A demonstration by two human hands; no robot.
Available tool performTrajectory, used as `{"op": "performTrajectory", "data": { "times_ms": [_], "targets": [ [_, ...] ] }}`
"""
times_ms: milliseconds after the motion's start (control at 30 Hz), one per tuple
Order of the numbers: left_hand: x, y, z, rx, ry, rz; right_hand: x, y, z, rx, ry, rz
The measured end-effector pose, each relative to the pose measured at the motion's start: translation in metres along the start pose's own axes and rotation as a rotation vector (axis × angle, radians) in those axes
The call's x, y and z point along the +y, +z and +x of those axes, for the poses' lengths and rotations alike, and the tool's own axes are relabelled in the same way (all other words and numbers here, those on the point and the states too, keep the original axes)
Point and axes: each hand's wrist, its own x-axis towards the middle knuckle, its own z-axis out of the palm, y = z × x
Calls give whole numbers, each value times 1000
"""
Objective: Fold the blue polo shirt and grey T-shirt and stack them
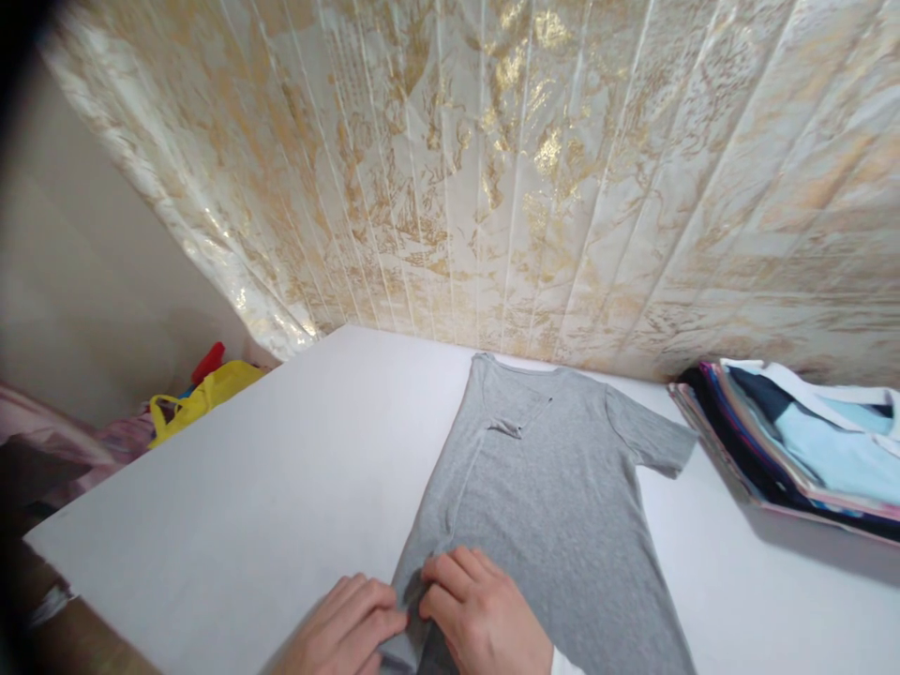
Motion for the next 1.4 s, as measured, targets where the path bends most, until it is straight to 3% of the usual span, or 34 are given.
{"op": "performTrajectory", "data": {
  "times_ms": [100, 267, 433, 567, 733, 933, 1200, 1400],
  "targets": [
    [0, -9, 4, 32, 84, 78, -1, -9, -2, 2, 99, 35],
    [2, -11, 8, 101, 173, 169, 13, -20, 0, 23, 476, 54],
    [3, -3, 18, 286, 292, 194, 18, -15, 22, -58, 591, 75],
    [5, -4, 25, 322, 264, 218, 11, -11, 37, -51, 585, 64],
    [7, -2, 24, 301, 236, 231, 13, -17, 34, 44, 586, 94],
    [4, 1, 19, 214, 245, 167, 8, -9, 29, -36, 636, 24],
    [6, 2, 17, 176, 168, 33, 5, -4, 34, 24, 547, 37],
    [2, -1, 14, 122, 243, -13, -9, -8, 14, -18, 456, 78]
  ]
}}
